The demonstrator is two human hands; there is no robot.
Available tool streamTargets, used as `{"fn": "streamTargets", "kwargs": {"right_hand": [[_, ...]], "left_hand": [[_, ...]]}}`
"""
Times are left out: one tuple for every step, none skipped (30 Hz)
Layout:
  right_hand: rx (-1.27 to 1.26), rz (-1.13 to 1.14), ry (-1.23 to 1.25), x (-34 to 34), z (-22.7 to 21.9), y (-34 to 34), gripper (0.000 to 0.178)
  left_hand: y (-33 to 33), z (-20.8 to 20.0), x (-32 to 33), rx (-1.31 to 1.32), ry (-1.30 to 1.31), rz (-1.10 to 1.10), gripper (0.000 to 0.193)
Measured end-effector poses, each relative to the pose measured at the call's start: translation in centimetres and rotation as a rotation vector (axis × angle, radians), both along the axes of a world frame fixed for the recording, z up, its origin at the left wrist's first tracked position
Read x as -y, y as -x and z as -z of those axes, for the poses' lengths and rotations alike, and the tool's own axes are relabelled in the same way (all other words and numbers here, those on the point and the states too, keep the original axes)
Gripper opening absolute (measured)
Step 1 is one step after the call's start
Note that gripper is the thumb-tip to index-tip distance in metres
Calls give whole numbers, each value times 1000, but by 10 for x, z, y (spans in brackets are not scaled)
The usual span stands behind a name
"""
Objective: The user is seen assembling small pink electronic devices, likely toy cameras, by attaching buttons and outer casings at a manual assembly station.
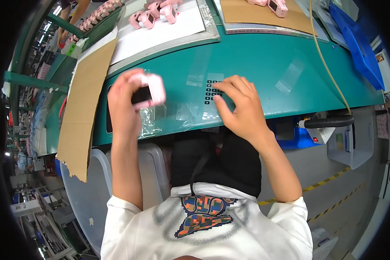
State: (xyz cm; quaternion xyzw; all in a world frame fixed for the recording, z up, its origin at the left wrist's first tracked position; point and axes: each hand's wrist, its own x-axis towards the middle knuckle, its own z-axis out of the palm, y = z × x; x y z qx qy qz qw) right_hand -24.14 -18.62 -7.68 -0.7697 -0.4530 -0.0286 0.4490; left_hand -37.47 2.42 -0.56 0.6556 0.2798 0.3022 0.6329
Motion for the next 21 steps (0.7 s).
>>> {"fn": "streamTargets", "kwargs": {"right_hand": [[65,23,37,-5,0,-3,27],[66,27,26,-8,-1,-4,27],[112,25,40,-11,-4,0,26],[160,33,61,-11,-4,2,26],[208,42,82,-11,-4,4,26],[257,62,109,-10,-2,3,26],[256,67,98,-11,-1,3,26],[260,71,99,-10,-1,4,27],[262,75,97,-8,0,5,27],[264,81,95,-7,-1,6,27],[263,93,100,-8,0,6,27],[256,112,98,-9,2,5,27],[266,120,83,-11,4,4,27],[275,126,76,-12,6,4,28],[279,131,76,-10,8,5,28],[282,134,78,-9,10,7,28],[268,145,101,-7,11,8,28],[236,136,94,-7,11,7,29],[206,125,84,-8,7,6,30],[176,111,72,-9,4,6,32],[145,94,60,-8,2,5,33]], "left_hand": [[-12,-11,-14,-34,20,-31,30],[-30,-9,-37,-28,-53,-55,32],[-41,-9,-62,-27,-133,-95,33],[-57,-8,-81,-26,-231,-118,36],[-72,-9,-98,-93,-265,-159,37],[-88,-5,-113,-157,-295,-190,39],[-98,0,-127,-156,-307,-187,39],[-109,12,-141,-188,-351,-143,40],[-119,23,-153,-221,-399,-97,41],[-129,33,-166,-254,-447,-52,43],[-143,40,-178,-287,-491,3,44],[-155,42,-187,-289,-498,22,44],[-168,46,-197,-250,-529,23,44],[-180,53,-205,-214,-549,24,45],[-190,62,-210,-182,-563,28,45],[-200,70,-217,-150,-574,31,46],[-209,77,-224,-160,-554,51,46],[-219,79,-235,-202,-635,21,48],[-229,74,-247,-241,-718,-12,49],[-237,70,-259,-282,-802,-49,51],[-244,68,-267,-324,-886,-88,53]]}}
